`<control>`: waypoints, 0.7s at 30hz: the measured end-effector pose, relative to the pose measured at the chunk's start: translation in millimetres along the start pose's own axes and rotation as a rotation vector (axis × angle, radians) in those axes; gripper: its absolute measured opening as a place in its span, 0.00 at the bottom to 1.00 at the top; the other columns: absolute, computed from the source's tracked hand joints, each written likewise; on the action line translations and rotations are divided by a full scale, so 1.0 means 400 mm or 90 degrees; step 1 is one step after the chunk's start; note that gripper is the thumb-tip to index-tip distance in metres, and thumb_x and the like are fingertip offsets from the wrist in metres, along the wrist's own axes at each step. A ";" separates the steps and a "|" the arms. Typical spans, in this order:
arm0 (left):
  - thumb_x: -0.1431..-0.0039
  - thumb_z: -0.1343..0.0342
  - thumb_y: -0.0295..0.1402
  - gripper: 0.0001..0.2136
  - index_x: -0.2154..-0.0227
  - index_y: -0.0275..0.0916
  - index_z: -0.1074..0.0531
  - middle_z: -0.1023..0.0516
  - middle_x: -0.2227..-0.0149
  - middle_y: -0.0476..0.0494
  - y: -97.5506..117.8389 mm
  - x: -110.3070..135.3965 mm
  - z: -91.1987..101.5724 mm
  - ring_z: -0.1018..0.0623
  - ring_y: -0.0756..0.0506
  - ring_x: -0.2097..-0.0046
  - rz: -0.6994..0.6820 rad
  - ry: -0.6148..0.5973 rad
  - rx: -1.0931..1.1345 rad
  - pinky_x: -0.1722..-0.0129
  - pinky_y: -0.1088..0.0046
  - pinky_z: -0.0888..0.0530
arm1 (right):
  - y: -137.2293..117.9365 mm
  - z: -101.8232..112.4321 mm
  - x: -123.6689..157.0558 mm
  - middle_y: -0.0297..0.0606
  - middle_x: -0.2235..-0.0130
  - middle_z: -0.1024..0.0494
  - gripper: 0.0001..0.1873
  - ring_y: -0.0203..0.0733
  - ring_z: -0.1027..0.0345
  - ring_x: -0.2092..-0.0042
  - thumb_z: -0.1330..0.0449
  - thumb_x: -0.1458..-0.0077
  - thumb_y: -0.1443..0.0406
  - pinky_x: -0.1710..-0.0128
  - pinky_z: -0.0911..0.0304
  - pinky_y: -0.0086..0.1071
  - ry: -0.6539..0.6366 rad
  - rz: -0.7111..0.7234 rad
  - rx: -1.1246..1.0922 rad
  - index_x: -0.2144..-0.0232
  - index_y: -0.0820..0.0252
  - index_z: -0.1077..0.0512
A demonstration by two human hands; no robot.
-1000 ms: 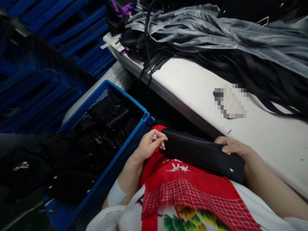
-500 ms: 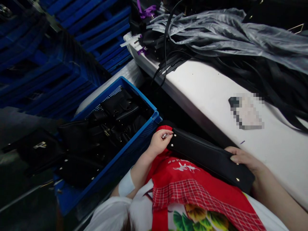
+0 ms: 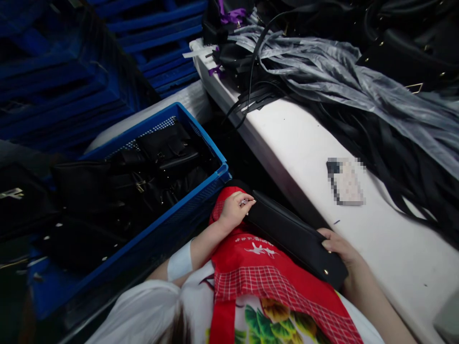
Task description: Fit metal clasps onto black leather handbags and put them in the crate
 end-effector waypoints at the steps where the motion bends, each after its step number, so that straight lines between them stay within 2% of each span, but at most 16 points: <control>1: 0.46 0.37 0.31 0.02 0.71 0.38 0.22 0.22 0.68 0.44 -0.004 -0.003 -0.004 0.23 0.45 0.63 0.006 -0.001 0.001 0.61 0.71 0.29 | -0.003 -0.001 0.002 0.33 0.80 0.27 0.22 0.34 0.37 0.81 0.27 0.66 0.51 0.82 0.43 0.26 0.002 0.006 0.001 0.76 0.61 0.26; 4: 0.46 0.37 0.34 0.06 0.74 0.38 0.24 0.22 0.72 0.46 -0.022 -0.006 -0.019 0.24 0.46 0.67 0.049 -0.019 0.019 0.63 0.71 0.29 | -0.013 -0.001 0.008 0.32 0.81 0.28 0.21 0.35 0.36 0.80 0.27 0.66 0.51 0.80 0.41 0.27 0.009 0.015 0.014 0.77 0.60 0.27; 6: 0.45 0.38 0.37 0.09 0.75 0.37 0.24 0.24 0.76 0.48 -0.038 -0.004 -0.031 0.25 0.47 0.71 0.093 -0.039 0.059 0.68 0.72 0.30 | -0.018 -0.001 0.010 0.32 0.81 0.29 0.21 0.36 0.35 0.79 0.27 0.66 0.52 0.79 0.40 0.28 0.009 0.016 0.020 0.78 0.60 0.28; 8: 0.45 0.38 0.38 0.09 0.73 0.37 0.24 0.24 0.76 0.47 -0.049 -0.002 -0.031 0.25 0.47 0.73 0.122 -0.027 0.095 0.70 0.72 0.31 | -0.022 -0.001 0.009 0.32 0.81 0.29 0.21 0.37 0.35 0.79 0.27 0.65 0.52 0.79 0.40 0.29 0.008 0.019 0.021 0.78 0.60 0.28; 11: 0.49 0.35 0.37 0.08 0.71 0.37 0.23 0.21 0.69 0.44 -0.045 -0.004 -0.015 0.23 0.45 0.67 0.111 0.019 0.096 0.65 0.71 0.29 | -0.019 0.000 0.007 0.33 0.79 0.27 0.21 0.37 0.35 0.79 0.27 0.65 0.51 0.79 0.40 0.29 0.010 0.023 0.017 0.76 0.60 0.26; 14: 0.50 0.35 0.35 0.07 0.71 0.37 0.22 0.20 0.67 0.43 -0.034 -0.010 -0.016 0.23 0.44 0.64 0.096 0.009 0.071 0.62 0.69 0.28 | -0.008 0.011 0.005 0.32 0.80 0.27 0.21 0.35 0.37 0.81 0.26 0.67 0.52 0.81 0.43 0.27 0.037 0.027 -0.018 0.74 0.60 0.25; 21: 0.48 0.37 0.40 0.10 0.75 0.36 0.24 0.24 0.76 0.46 -0.044 -0.019 -0.042 0.27 0.47 0.73 0.152 -0.046 0.128 0.73 0.73 0.32 | 0.022 0.037 0.002 0.34 0.80 0.25 0.21 0.37 0.35 0.81 0.25 0.72 0.54 0.82 0.43 0.28 0.078 0.024 -0.048 0.76 0.59 0.25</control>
Point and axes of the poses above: each hand's wrist, its own x-axis away from the middle knuckle, its own z-axis out of the back of the hand, y = z × x, the point moved 9 cm from there along -x, towards the middle knuckle
